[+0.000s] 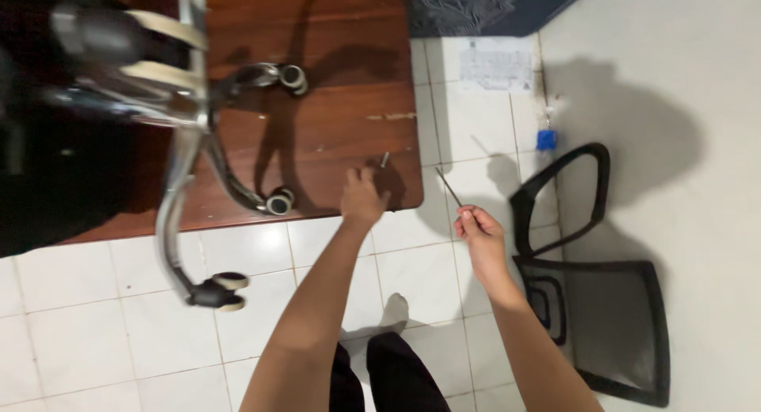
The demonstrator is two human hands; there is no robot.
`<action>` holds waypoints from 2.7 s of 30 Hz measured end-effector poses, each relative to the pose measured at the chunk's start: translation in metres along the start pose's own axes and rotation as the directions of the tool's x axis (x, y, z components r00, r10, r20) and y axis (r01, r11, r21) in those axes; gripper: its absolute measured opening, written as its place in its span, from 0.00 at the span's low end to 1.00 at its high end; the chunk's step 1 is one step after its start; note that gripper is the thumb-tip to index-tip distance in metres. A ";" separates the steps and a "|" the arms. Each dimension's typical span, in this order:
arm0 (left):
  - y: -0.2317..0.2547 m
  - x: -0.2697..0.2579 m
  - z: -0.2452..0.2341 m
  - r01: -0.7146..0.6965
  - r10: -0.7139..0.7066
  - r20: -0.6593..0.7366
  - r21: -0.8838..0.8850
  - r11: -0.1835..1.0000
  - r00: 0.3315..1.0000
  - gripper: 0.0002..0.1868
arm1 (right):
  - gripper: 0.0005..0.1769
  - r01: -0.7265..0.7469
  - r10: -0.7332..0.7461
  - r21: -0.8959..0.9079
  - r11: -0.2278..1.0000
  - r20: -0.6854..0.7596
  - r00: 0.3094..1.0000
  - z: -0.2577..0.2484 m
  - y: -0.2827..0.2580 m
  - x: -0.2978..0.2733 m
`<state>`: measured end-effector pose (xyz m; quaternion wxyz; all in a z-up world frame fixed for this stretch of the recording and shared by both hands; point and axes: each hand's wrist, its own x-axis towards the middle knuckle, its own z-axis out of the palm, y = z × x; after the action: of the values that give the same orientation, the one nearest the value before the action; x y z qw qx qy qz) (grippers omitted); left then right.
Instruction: The person disassembles an office chair by removing the backrest and seat using an Allen key, then reassembles the chair by reattaching the backrest and seat to the base and tightening the screws.
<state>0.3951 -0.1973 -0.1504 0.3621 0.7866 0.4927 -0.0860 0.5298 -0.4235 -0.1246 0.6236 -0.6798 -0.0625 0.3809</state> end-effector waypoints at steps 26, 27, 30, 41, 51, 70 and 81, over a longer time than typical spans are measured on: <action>-0.208 -0.179 -0.516 -0.159 0.320 -0.833 0.278 0.947 0.452 0.37 | 0.13 0.272 -0.148 -0.163 0.948 0.532 0.833 0.339 -0.105 -0.136; -0.213 -0.168 -0.518 -0.055 0.290 -0.823 0.302 0.952 0.489 0.45 | 0.12 0.272 -0.154 -0.165 0.948 0.508 0.847 0.351 -0.105 -0.138; -0.226 -0.149 -0.511 0.175 0.225 -0.778 0.394 0.902 0.587 0.51 | 0.11 0.226 -0.147 -0.127 0.966 0.447 0.882 0.387 -0.103 -0.138; -0.225 -0.137 -0.541 0.169 0.035 -0.598 0.282 0.944 0.801 0.44 | 0.10 -0.214 -0.035 0.347 0.913 0.591 0.806 0.423 -0.083 -0.124; -0.195 -0.138 -0.542 0.382 -0.097 -0.668 0.296 0.875 0.738 0.76 | 0.25 -0.589 0.224 0.205 0.782 0.789 0.572 0.464 -0.111 -0.109; -0.193 -0.124 -0.528 0.452 -0.054 -0.778 0.306 0.838 0.626 0.70 | 0.09 -0.708 0.213 0.209 0.675 0.863 0.457 0.527 -0.133 -0.056; -0.199 -0.121 -0.523 0.471 -0.076 -0.786 0.286 0.834 0.613 0.71 | 0.12 -0.284 0.097 0.157 0.946 0.701 0.707 0.586 -0.138 -0.022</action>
<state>0.0523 0.1093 0.1911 -0.0918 0.7250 0.6787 0.0727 0.2187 0.0626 0.0484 0.5946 -0.4088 -0.1677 0.6717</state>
